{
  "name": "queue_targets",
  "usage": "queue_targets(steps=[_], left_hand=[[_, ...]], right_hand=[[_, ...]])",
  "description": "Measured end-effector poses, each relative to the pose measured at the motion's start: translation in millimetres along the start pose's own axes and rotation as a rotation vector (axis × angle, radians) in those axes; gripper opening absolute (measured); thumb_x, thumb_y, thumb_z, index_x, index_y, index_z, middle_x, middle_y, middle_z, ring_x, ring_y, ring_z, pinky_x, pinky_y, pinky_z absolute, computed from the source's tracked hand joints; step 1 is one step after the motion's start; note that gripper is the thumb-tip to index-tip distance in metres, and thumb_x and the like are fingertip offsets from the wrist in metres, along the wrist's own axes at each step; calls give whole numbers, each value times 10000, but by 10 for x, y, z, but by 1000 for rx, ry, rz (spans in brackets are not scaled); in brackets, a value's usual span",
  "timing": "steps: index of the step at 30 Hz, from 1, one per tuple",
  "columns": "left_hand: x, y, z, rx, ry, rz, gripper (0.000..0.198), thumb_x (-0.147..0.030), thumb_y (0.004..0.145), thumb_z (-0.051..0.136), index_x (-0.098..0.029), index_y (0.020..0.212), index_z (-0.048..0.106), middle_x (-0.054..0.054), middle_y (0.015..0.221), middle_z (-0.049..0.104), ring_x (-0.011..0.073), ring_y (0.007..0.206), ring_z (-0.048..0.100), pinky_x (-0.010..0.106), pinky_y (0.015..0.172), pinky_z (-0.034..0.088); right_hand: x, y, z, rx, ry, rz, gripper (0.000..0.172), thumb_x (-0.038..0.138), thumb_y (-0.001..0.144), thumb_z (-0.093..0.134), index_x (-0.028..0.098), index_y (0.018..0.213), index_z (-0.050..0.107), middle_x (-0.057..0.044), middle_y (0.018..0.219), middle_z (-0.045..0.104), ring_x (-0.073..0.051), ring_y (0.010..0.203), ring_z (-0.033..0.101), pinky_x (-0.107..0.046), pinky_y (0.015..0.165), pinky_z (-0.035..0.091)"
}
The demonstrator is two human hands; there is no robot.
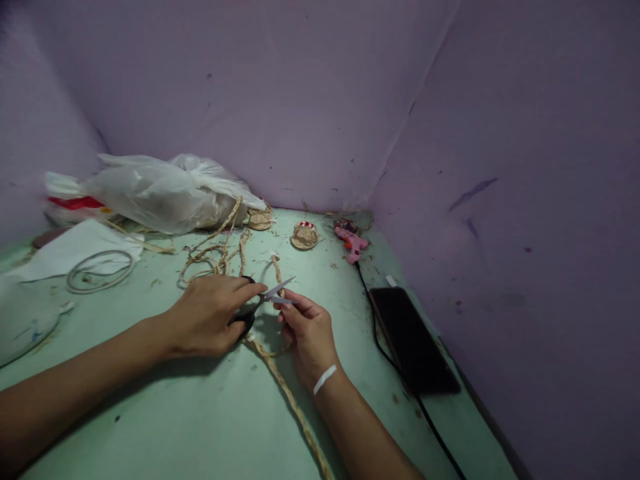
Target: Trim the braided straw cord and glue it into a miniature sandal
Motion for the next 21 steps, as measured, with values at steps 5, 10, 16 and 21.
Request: queue_targets(steps=[5,10,16,21], left_hand=[[-12,-7,7,0,52,16,481,-230,685,441,-186,1163,458,85,917,594,277,851,567,397,683,438],[-8,-14,7,8,95,40,483,-216,678,427,-188,1160,456,67,870,594,263,805,581,358,590,430],[4,-17,44,-18,153,72,480,-176,665,418,-217,1141,457,32,797,601,253,692,592,321,489,366],[12,-20,72,-2,182,100,466,-167,666,422,-235,1126,460,21,752,609,241,622,586,297,456,307]], right_hand=[[2,-26,23,10,-13,23,266,160,465,754,125,723,696,-11,572,632,-41,443,451,-115,322,226],[38,-32,5,-1,-75,14,257,166,470,749,122,717,693,-22,558,640,-46,435,434,-130,332,208],[65,-13,-11,2,-150,-6,219,178,471,751,133,675,684,-20,539,646,-52,418,422,-162,353,194],[108,-11,-12,17,-251,-50,197,196,496,739,144,680,693,-6,519,632,-48,402,373,-184,382,214]])
Point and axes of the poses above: each hand's wrist, its own y-axis towards the middle knuckle, its own z-axis out of the palm, x = y × z, the point moved 9 cm from there along y, towards the middle knuckle
